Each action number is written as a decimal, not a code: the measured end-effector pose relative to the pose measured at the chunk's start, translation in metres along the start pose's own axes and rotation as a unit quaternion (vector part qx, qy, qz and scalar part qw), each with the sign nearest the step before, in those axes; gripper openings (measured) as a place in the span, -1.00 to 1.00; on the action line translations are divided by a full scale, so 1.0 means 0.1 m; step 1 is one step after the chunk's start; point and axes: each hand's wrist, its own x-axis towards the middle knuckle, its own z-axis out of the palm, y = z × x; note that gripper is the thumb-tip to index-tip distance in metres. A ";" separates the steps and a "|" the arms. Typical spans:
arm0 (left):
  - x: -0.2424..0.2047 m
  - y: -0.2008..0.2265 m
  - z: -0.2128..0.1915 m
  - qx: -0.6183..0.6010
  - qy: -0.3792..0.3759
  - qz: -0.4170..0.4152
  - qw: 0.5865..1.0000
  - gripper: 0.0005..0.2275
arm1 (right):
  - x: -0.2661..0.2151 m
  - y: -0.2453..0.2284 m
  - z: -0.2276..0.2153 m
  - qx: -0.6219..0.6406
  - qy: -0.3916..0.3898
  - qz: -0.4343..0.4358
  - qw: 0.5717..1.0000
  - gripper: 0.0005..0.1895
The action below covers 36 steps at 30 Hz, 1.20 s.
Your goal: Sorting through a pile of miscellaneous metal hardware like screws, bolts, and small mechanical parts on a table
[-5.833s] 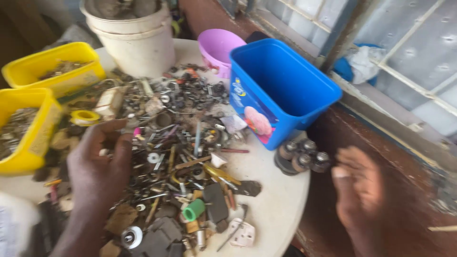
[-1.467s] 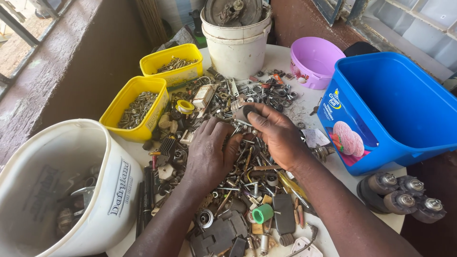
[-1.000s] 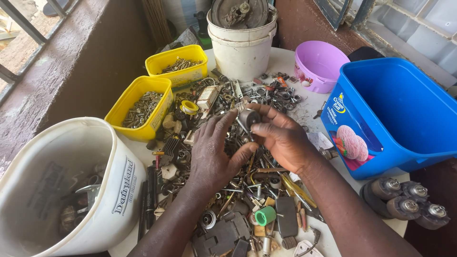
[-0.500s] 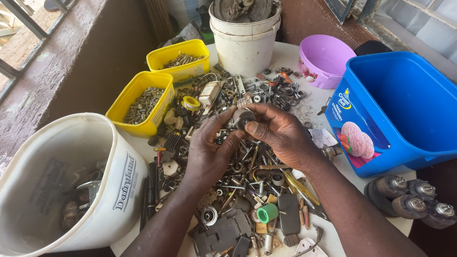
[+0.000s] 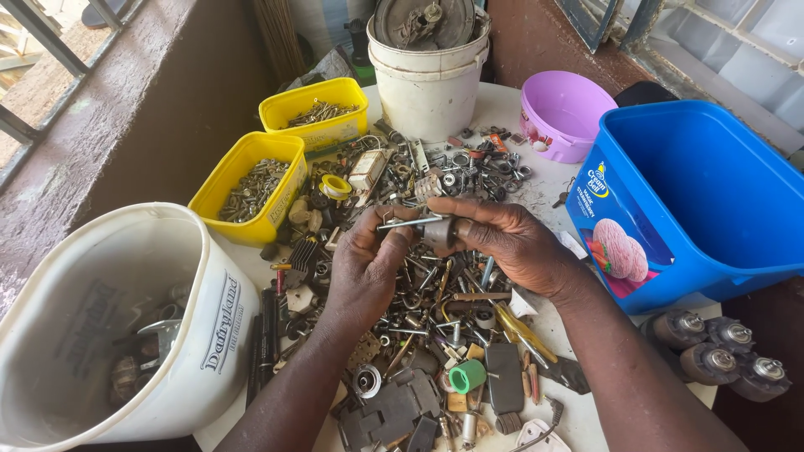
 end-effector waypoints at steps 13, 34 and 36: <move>-0.02 0.30 0.01 0.142 -0.057 0.084 0.985 -0.50 | 0.02 -0.12 0.03 -0.071 -0.013 -0.006 0.997 -0.56; 0.11 0.17 -0.11 0.114 -0.059 0.178 0.976 -0.91 | 0.07 0.09 0.22 0.126 0.064 0.112 0.984 -0.61; 0.10 0.08 -0.12 0.118 -0.053 0.188 0.974 -0.92 | 0.10 0.14 0.17 0.143 0.076 0.122 0.979 -0.64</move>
